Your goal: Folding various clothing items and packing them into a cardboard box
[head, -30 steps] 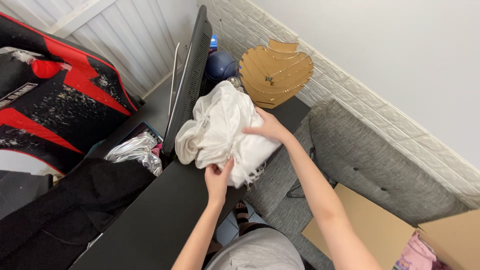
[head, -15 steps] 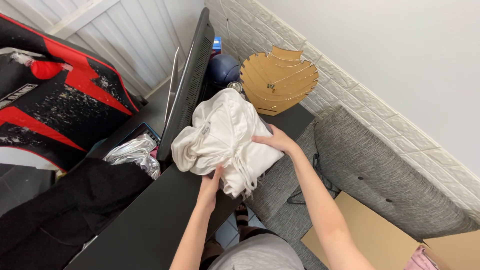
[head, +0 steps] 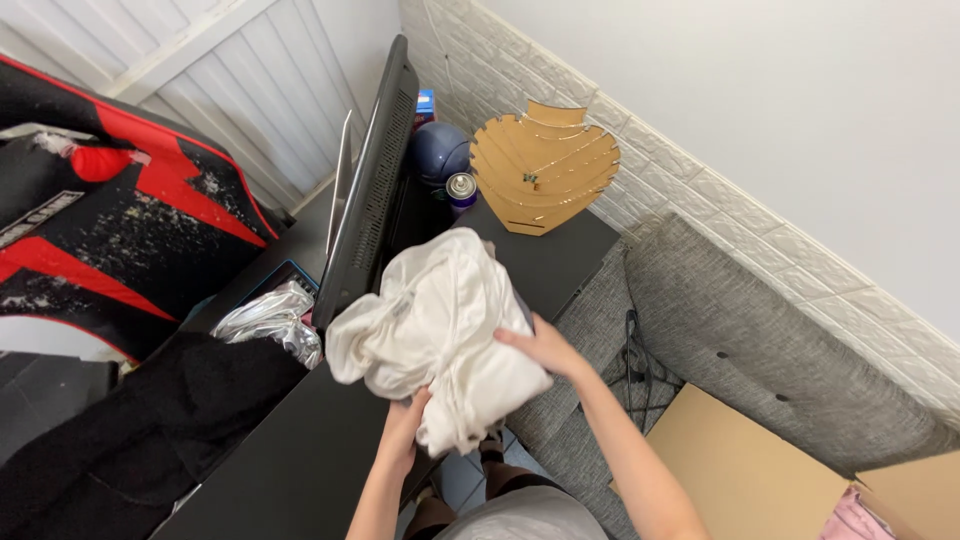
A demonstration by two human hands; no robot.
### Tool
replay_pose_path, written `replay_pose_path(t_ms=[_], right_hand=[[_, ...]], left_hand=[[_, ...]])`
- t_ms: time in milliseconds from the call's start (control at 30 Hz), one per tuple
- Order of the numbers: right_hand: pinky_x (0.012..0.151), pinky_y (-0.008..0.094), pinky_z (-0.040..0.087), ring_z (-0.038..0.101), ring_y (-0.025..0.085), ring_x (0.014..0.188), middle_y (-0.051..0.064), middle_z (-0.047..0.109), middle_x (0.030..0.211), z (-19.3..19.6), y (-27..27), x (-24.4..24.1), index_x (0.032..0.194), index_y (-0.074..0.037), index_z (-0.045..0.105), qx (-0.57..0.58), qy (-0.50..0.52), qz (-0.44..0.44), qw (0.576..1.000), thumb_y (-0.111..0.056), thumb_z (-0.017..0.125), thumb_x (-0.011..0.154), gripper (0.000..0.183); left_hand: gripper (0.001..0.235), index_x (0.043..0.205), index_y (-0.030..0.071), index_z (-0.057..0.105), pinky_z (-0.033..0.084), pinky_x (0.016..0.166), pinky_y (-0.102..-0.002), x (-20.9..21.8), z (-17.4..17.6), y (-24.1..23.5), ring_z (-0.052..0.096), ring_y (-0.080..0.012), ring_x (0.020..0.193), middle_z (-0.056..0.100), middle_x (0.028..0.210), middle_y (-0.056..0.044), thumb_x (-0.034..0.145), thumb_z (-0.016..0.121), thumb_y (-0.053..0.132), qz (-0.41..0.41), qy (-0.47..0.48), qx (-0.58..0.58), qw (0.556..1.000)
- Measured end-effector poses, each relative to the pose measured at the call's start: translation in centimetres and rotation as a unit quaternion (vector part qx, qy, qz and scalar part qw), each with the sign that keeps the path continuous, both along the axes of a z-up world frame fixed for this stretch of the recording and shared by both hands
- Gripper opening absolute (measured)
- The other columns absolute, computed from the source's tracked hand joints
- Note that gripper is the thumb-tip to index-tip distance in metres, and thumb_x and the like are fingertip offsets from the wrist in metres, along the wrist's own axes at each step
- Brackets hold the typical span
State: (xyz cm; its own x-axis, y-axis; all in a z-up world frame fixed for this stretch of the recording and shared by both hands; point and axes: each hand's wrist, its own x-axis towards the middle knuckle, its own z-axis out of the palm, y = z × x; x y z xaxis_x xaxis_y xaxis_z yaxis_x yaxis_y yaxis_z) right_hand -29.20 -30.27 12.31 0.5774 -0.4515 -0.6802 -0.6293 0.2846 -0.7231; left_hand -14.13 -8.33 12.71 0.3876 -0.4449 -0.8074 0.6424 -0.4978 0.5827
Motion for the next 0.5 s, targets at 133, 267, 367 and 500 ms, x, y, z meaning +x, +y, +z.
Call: replay_pose_path(t_ms=[133,267,367,500], right_hand=[[0.108,0.045,0.059,0.066,0.029,0.131,0.013,0.061,0.150,-2.4,4.5,-3.3,0.154,-0.007,0.041,0.080,0.009,-0.080,0.994,-0.055,0.083,0.059,0.115],[0.117,0.043,0.051,0.058,0.028,0.140,0.013,0.055,0.156,-4.4,9.8,-7.5,0.158,-0.007,0.034,0.171,-0.056,-0.085,0.980,-0.049,0.090,0.057,0.122],[0.122,0.039,0.045,0.048,0.023,0.148,0.007,0.043,0.165,-3.8,14.3,-10.1,0.165,-0.017,0.020,0.242,-0.023,-0.129,0.961,-0.049,0.093,0.052,0.138],[0.119,0.037,0.045,0.049,0.020,0.146,0.004,0.046,0.162,-3.6,21.4,-12.7,0.163,-0.017,0.028,0.185,-0.046,-0.189,0.963,-0.050,0.089,0.057,0.126]], left_hand=[[0.079,0.160,0.008,0.040,0.046,0.116,-0.042,-0.5,-0.4,4.0,0.052,-0.0267,0.146,0.051,0.162,-0.009,0.089,0.065,0.029,-0.008,-0.014,0.049,0.999],[0.085,0.163,0.008,0.035,0.038,0.122,-0.042,-0.6,-4.0,9.3,0.043,-0.0267,0.152,0.043,0.167,-0.009,0.087,0.068,0.029,-0.060,-0.035,0.057,0.996],[0.077,0.147,-0.002,0.060,0.038,0.119,-0.035,1.5,-10.7,13.1,0.051,-0.0225,0.147,0.061,0.155,-0.014,0.080,0.073,0.034,-0.182,-0.075,0.080,0.977],[0.072,0.147,0.000,0.060,0.032,0.124,-0.034,2.5,-12.9,16.2,0.043,-0.0175,0.151,0.056,0.159,-0.010,0.083,0.070,0.032,-0.281,-0.100,0.032,0.954]])
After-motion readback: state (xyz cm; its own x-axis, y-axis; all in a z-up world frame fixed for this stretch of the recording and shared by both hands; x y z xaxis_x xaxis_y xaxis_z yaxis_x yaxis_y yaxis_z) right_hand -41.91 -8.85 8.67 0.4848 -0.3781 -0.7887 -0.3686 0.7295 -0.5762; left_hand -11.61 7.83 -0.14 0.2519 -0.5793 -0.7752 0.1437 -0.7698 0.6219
